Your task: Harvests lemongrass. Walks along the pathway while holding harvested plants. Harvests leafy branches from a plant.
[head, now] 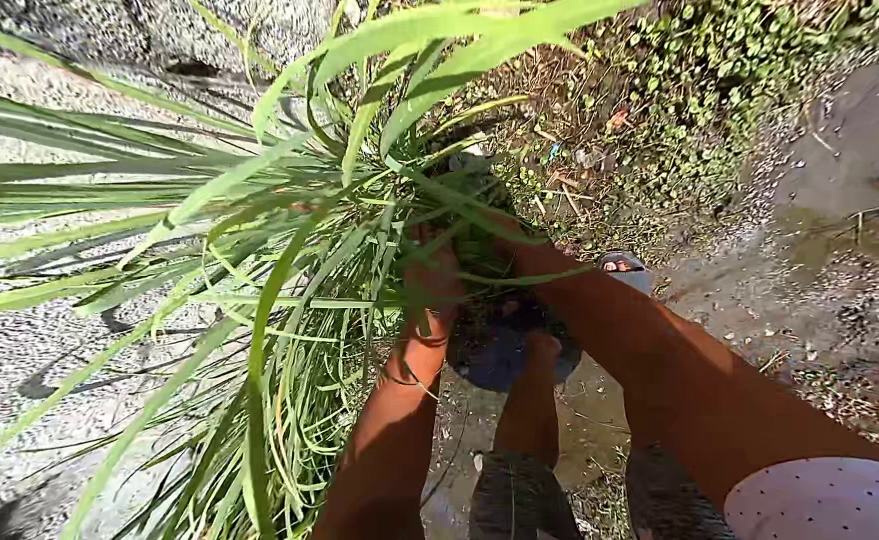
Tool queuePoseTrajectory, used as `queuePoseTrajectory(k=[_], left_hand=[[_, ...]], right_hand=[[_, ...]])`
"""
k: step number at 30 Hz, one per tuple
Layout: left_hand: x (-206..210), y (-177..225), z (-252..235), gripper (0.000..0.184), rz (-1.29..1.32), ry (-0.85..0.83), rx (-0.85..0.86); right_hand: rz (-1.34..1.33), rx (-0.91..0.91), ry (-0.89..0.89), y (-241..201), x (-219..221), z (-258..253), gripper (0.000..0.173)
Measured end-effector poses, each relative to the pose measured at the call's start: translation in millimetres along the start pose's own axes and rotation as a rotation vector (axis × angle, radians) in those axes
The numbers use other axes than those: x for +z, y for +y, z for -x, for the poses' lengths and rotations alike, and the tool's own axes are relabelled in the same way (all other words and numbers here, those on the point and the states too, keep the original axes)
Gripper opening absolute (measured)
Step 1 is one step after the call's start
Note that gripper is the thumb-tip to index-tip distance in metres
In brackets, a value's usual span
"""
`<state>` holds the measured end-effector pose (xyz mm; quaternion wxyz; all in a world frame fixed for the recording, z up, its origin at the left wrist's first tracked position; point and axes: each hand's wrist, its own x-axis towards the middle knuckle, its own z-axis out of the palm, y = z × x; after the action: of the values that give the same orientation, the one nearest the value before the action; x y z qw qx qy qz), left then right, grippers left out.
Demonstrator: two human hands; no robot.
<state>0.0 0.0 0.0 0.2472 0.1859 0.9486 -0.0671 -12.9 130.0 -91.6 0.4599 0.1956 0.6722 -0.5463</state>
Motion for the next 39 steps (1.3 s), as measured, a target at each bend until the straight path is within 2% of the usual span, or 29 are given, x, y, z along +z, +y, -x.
queuePoseTrajectory(k=[2,4,5,7,9,11,14,15,17,19,21,25,27,30,35,39], left_hand=[[-7.0,-1.9,-9.6,0.049,-0.092,-0.053,-0.050],[-13.4,-1.9,-20.9,0.049,-0.142,-0.118,-0.116],[-14.1,-3.7,-25.4,0.047,-0.154,-0.171,-0.153],[-9.5,-13.4,-33.2,0.043,-0.152,-0.264,-0.230],[0.6,-28.2,-27.6,0.044,-0.090,-0.209,-0.230],[-6.8,-34.4,-16.3,0.038,-0.015,-0.160,-0.218],[-8.8,-38.6,-25.2,0.040,-0.096,-0.169,-0.315],[-4.8,-43.7,-27.7,0.038,-0.119,-0.127,-0.326],[5.0,-60.4,-25.7,0.038,-0.096,0.077,-0.259],[7.8,-69.0,-25.3,0.046,-0.049,0.227,-0.215],[5.6,-70.2,-29.3,0.054,0.016,0.267,-0.230],[-11.3,-63.1,-46.2,0.066,0.004,0.161,-0.394],[-14.6,-61.3,-52.0,0.060,-0.040,0.133,-0.465],[-13.0,-60.8,-54.6,0.049,-0.038,0.138,-0.496],[7.2,-76.4,-47.3,0.049,-0.037,0.230,-0.424],[7.3,-73.3,-46.9,0.050,-0.020,0.200,-0.475]], right_hand=[[0.058,-0.114,0.012,4.7,-2.2,10.6,0.042],[0.102,-0.238,0.132,14.4,3.4,12.2,0.041],[0.144,-0.291,0.209,20.2,7.6,3.2,0.042],[0.173,-0.286,0.202,21.0,5.8,-9.6,0.053],[0.190,-0.263,0.164,12.8,-0.4,-12.6,0.053],[0.180,-0.271,0.151,7.6,-1.3,-21.4,0.051],[0.142,-0.251,0.123,3.2,-0.2,-31.6,0.050],[0.148,-0.243,0.112,1.2,-0.2,-32.1,0.051],[0.170,-0.247,0.093,-0.4,5.0,-34.3,0.054],[0.156,-0.236,0.070,-3.3,9.5,-32.6,0.051],[0.183,-0.245,0.048,-3.5,15.7,-35.1,0.057],[0.205,-0.284,0.090,0.3,25.8,-35.1,0.057],[0.168,-0.300,0.097,1.5,21.6,-32.1,0.047],[0.120,-0.270,0.082,1.6,9.7,-40.9,0.043],[0.133,-0.220,0.088,1.6,-6.8,-52.0,0.042],[0.217,-0.230,0.039,-6.3,-16.3,-62.5,0.039]])
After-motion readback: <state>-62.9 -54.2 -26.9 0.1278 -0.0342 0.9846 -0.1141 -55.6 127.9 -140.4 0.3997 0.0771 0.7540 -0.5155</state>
